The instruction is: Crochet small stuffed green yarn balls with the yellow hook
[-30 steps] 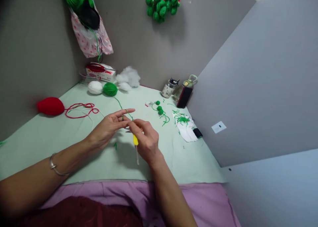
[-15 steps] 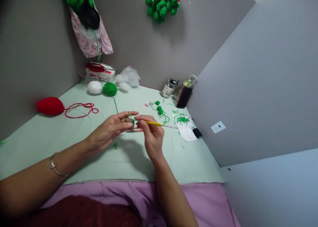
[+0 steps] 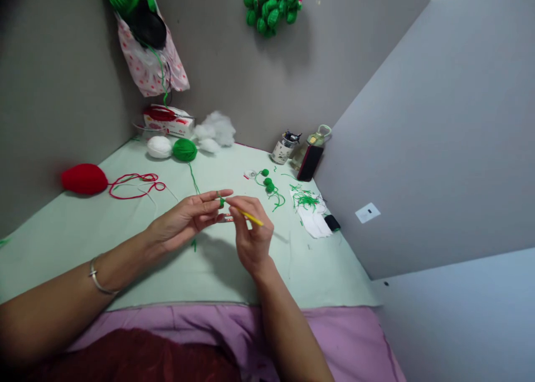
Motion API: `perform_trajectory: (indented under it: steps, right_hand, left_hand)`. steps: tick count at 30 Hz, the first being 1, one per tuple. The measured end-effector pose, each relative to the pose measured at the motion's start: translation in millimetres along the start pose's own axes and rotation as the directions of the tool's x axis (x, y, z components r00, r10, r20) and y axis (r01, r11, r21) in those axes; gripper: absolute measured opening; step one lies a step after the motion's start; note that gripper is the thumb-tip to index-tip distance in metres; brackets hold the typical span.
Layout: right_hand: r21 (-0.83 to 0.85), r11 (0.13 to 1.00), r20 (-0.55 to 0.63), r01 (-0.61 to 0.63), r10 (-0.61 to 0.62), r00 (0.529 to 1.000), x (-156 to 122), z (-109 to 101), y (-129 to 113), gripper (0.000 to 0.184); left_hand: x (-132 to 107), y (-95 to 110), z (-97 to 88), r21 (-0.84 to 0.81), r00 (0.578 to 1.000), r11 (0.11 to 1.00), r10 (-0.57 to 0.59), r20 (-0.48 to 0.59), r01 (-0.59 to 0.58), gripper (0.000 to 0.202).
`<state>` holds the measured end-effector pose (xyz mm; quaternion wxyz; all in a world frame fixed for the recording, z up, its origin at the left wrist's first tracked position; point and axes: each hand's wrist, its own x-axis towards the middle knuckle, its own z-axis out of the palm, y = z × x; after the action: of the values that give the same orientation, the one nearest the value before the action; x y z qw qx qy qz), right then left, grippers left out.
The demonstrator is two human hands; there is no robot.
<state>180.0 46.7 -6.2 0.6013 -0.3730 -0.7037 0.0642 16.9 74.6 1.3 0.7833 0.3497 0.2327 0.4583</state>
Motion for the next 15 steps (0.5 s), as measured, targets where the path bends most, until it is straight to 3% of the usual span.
perform_trajectory:
  steps: [3,6,8,11,15]
  right_hand:
    - [0.222,0.951,-0.049,-0.214,0.23,0.972,7.4,-4.6,-2.0,0.016]
    - [0.397,0.859,-0.027,-0.323,0.362,0.932,11.7,-6.3,-0.5,0.018]
    - [0.432,0.829,0.039,-0.355,0.376,0.926,11.9,-5.6,0.7,0.017]
    - [0.351,0.868,0.119,-0.351,0.33,0.936,10.7,-3.9,1.1,0.013]
    - [0.373,0.854,0.109,-0.364,0.349,0.931,10.6,-3.3,1.0,0.016]
  left_hand:
    - [0.7,2.9,-3.2,-0.006,1.0,1.0,0.01,-0.019,-0.01,0.027]
    - [0.5,2.8,-3.9,0.019,0.999,0.999,0.04,-0.027,-0.039,0.024]
    - [-0.4,1.4,-2.2,0.054,0.998,0.997,0.064,-0.023,-0.062,0.03]
    - [-2.4,0.1,1.3,0.121,0.996,0.989,0.092,-0.02,-0.089,0.041]
    - [-3.8,1.5,2.6,0.187,0.992,0.976,0.122,-0.039,-0.112,0.036]
